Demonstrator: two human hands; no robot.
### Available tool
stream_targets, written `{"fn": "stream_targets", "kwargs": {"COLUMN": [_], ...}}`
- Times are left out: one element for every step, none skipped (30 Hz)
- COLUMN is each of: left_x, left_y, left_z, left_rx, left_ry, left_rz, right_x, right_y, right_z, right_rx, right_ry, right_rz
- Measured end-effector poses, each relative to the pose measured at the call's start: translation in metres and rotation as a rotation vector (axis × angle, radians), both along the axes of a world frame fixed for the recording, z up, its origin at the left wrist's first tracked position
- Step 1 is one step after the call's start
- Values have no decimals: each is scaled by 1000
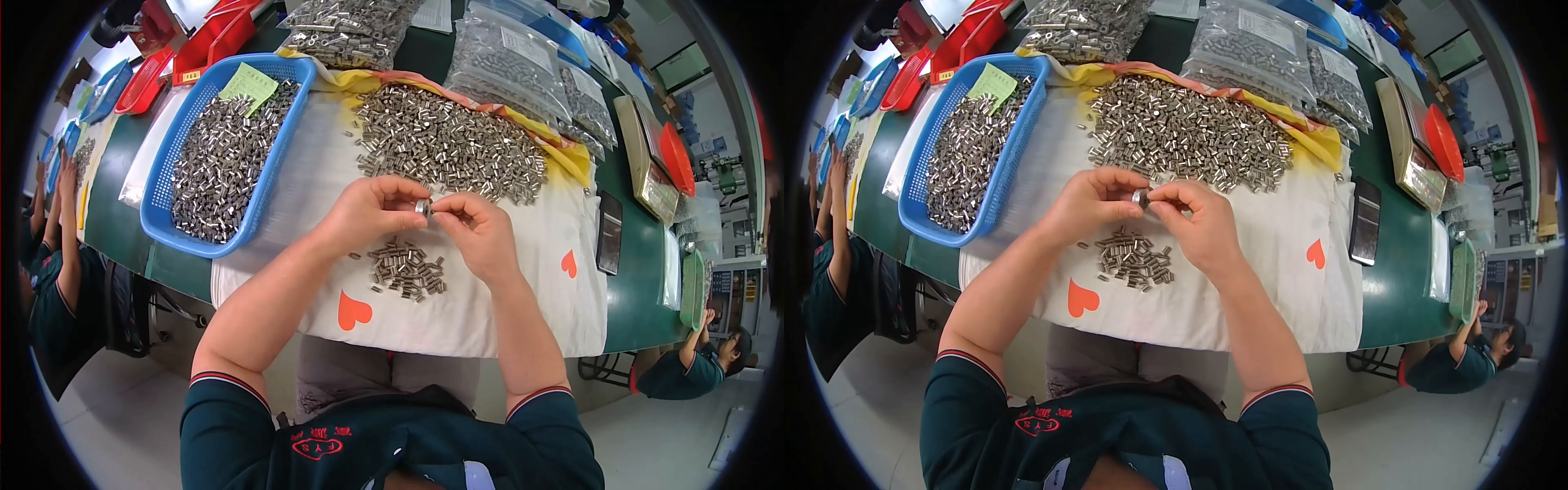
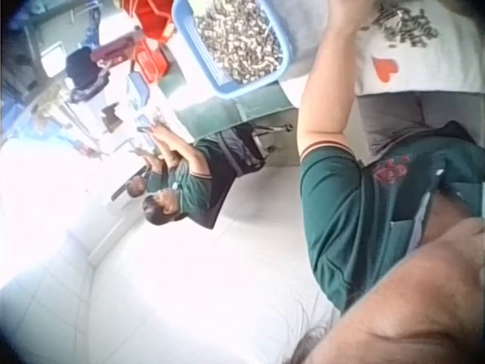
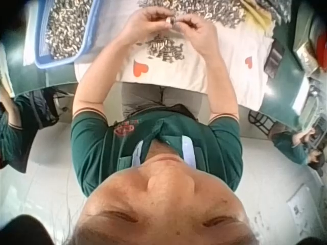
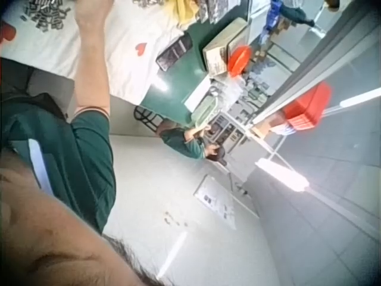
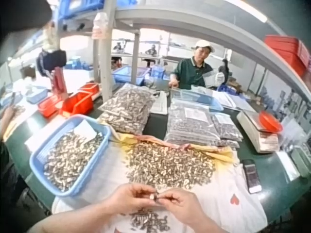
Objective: Sorting and inspecting small metal hardware components on a workbench in an industrial setting.
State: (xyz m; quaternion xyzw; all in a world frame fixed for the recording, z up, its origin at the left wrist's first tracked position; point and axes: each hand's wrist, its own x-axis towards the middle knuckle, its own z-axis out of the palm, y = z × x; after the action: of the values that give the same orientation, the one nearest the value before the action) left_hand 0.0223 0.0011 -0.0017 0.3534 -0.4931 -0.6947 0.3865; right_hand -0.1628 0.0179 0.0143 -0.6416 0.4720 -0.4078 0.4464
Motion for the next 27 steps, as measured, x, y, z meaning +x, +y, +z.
{"fn": "stream_targets", "kwargs": {"left_x": [0,0,1,1,1,1,0,0,0,-1,-3,-4,-5,-5,-5,-4,-2,-2,-1,-1,-1,-2,-3,-4,-4,-6,-7], "left_y": [0,1,1,1,1,1,1,1,2,4,5,6,7,7,7,6,6,6,6,6,6,7,7,7,8,9,9], "left_z": [-1,-2,-2,-2,-2,-3,-6,-6,-5,-3,-2,0,3,4,4,3,3,2,0,-2,-4,-6,-4,-2,1,5,8], "left_rx": [5,12,12,2,-9,-9,-11,-15,-16,-28,-39,-38,-62,-87,-87,-74,-61,-62,-44,-27,-27,-30,-34,-36,-106,-176,-177], "left_ry": [21,41,41,24,9,10,8,3,2,-57,-114,-113,-183,-254,-254,-236,-221,-222,-169,-115,-115,-106,-95,-92,-192,-292,-288], "left_rz": [-10,-18,-16,-19,-24,-23,-19,-15,-13,13,36,34,54,74,72,66,65,68,41,12,11,9,3,0,-54,-105,-105], "right_x": [1,2,3,3,3,4,5,6,7,8,9,11,14,16,15,14,14,11,7,3,3,3,1,-5,-14,-19,-19], "right_y": [1,1,2,2,3,4,4,5,6,7,9,9,10,11,11,10,8,8,8,8,7,5,3,-2,-8,-13,-17], "right_z": [0,0,1,3,6,8,9,11,10,9,8,8,8,8,7,6,5,8,13,16,15,13,12,9,6,4,1], "right_rx": [-6,-10,-10,-43,-77,-76,-115,-156,-157,-276,-393,-392,-467,-542,-541,-458,-376,-377,-218,-59,-59,17,93,91,165,238,175], "right_ry": [7,15,15,71,128,130,169,205,204,303,404,404,453,501,501,423,342,340,288,238,238,199,163,165,60,-44,31], "right_rz": [10,23,25,23,19,20,15,9,11,-6,-27,-28,-55,-81,-82,-72,-58,-56,-20,12,12,14,12,9,11,16,-45]}}
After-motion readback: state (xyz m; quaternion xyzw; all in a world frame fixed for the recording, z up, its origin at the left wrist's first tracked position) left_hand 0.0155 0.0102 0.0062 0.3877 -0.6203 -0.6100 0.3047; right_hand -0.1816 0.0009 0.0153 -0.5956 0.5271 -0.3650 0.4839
